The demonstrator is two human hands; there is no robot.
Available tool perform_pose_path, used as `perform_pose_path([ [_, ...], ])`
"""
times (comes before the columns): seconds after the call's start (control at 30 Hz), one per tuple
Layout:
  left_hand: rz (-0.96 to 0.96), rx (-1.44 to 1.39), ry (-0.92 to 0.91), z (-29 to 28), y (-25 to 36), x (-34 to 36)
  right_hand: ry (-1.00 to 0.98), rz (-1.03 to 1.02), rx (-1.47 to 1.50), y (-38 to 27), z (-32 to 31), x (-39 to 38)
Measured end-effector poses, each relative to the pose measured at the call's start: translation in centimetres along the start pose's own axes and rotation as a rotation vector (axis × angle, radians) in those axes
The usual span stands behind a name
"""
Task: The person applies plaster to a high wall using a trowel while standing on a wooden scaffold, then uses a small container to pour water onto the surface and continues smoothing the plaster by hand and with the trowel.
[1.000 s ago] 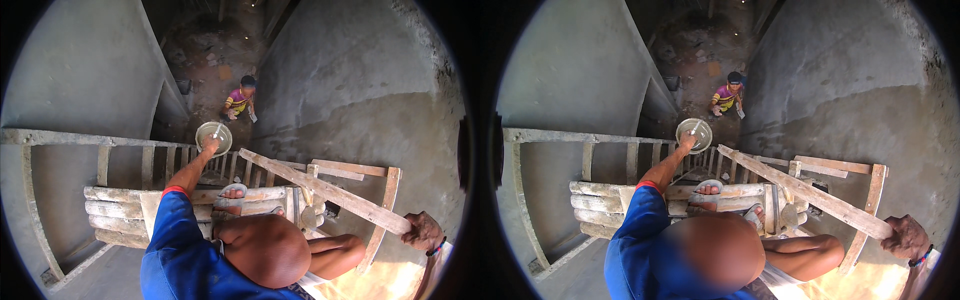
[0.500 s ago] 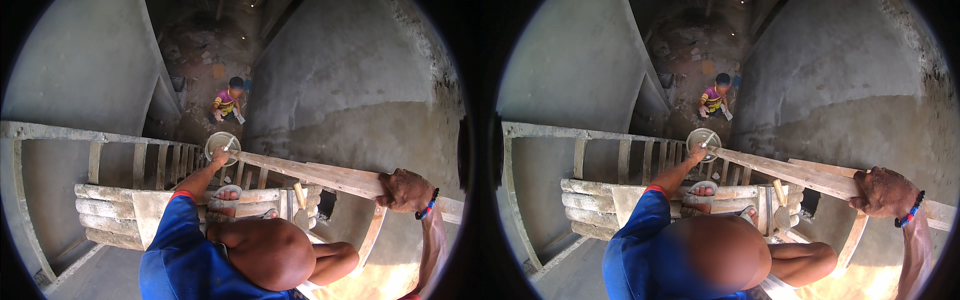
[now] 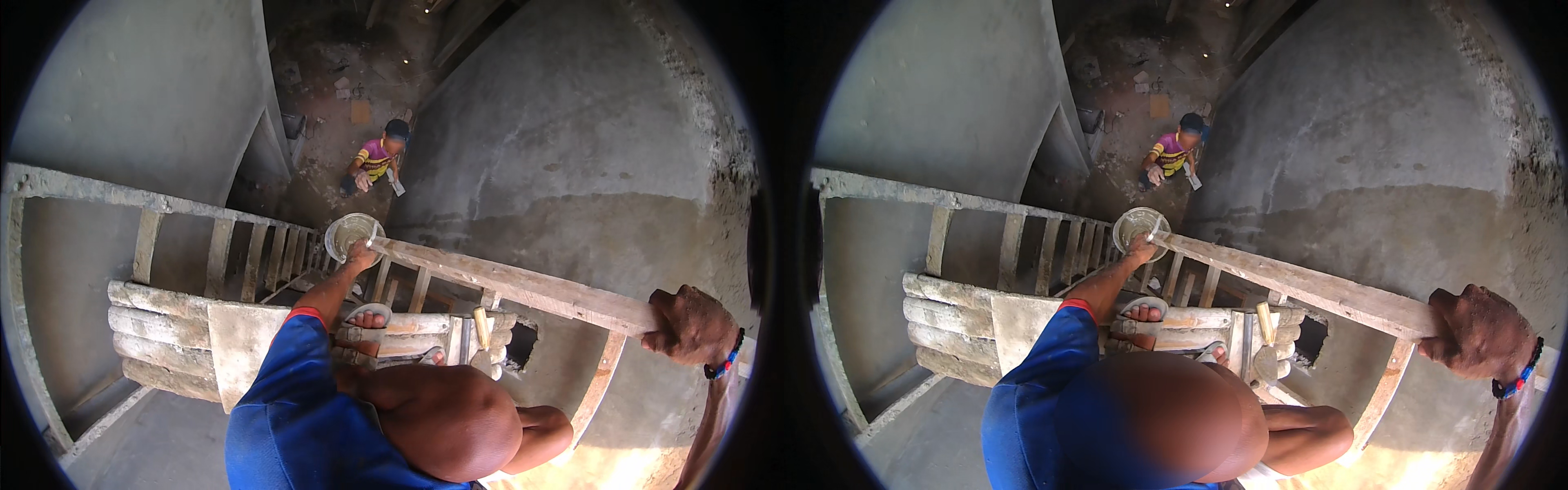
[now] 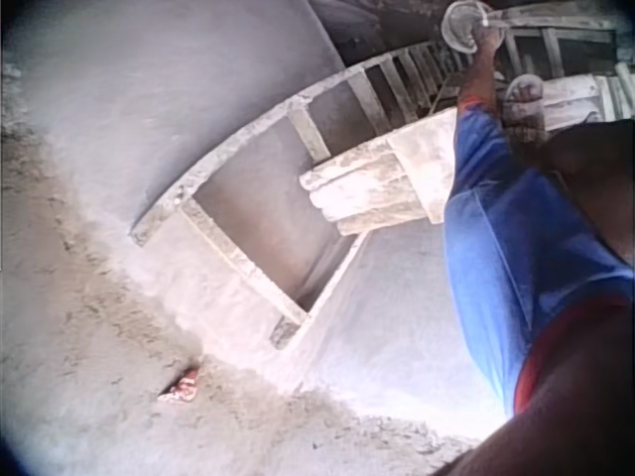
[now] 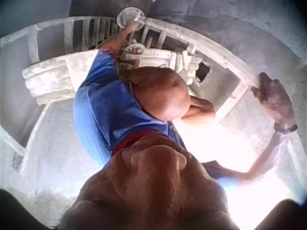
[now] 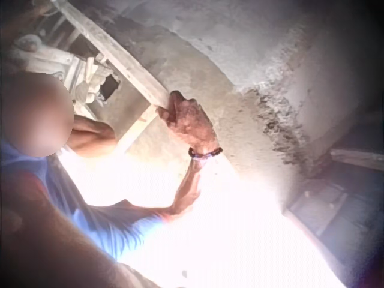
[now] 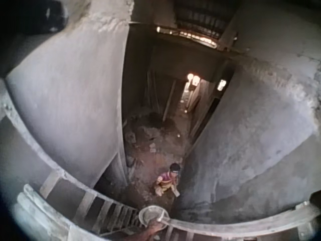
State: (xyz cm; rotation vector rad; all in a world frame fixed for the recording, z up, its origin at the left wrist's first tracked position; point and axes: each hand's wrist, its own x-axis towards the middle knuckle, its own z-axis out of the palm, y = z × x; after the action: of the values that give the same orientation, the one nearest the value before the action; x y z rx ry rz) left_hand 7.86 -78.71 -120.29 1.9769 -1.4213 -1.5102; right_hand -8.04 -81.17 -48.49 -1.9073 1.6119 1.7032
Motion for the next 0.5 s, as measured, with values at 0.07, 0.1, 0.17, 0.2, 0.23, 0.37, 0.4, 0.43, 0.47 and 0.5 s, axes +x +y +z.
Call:
perform_pose_path([
  [0.07, -0.007, -0.002, 0.018, -0.2, -0.9, 0.2, 0.060, -0.022, -0.038, -0.2, -0.8, -0.4],
  [0.1, 0.011, -0.019, 0.020, -0.2, -1.3, -0.1, 0.086, -0.031, -0.057, -0.2, -1.1, -0.4],
  [0.17, 0.022, -0.043, 0.025, -0.4, -2.0, -0.3, 0.146, -0.057, -0.107, -0.6, -2.0, -0.4],
  [0.2, 0.028, -0.012, -0.076, -0.8, -2.0, -0.2, 0.181, -0.065, -0.121, -0.2, -1.9, -0.5],
  [0.23, 0.031, 0.017, -0.175, -1.0, -2.1, -0.3, 0.223, -0.078, -0.133, 0.1, -1.7, -0.7],
  [0.37, -0.174, -0.011, 0.142, -3.0, -0.5, -0.7, 0.395, -0.146, -0.235, -1.1, -3.6, 0.6],
  [0.4, -0.201, -0.101, 0.174, -4.3, 4.0, -1.4, 0.401, -0.138, -0.237, -1.0, -3.1, 1.6],
  [0.43, 0.072, -0.158, 0.433, -5.8, 5.6, -1.4, 0.414, -0.150, -0.252, -1.5, -3.6, 2.5],
  [0.47, 0.200, -0.395, 0.330, -8.3, 10.6, -2.7, 0.388, -0.153, -0.257, -1.8, -3.3, 4.1],
  [0.5, 0.305, -0.637, 0.213, -11.5, 15.7, -4.3, 0.312, -0.153, -0.249, -2.3, -3.2, 5.8],
])
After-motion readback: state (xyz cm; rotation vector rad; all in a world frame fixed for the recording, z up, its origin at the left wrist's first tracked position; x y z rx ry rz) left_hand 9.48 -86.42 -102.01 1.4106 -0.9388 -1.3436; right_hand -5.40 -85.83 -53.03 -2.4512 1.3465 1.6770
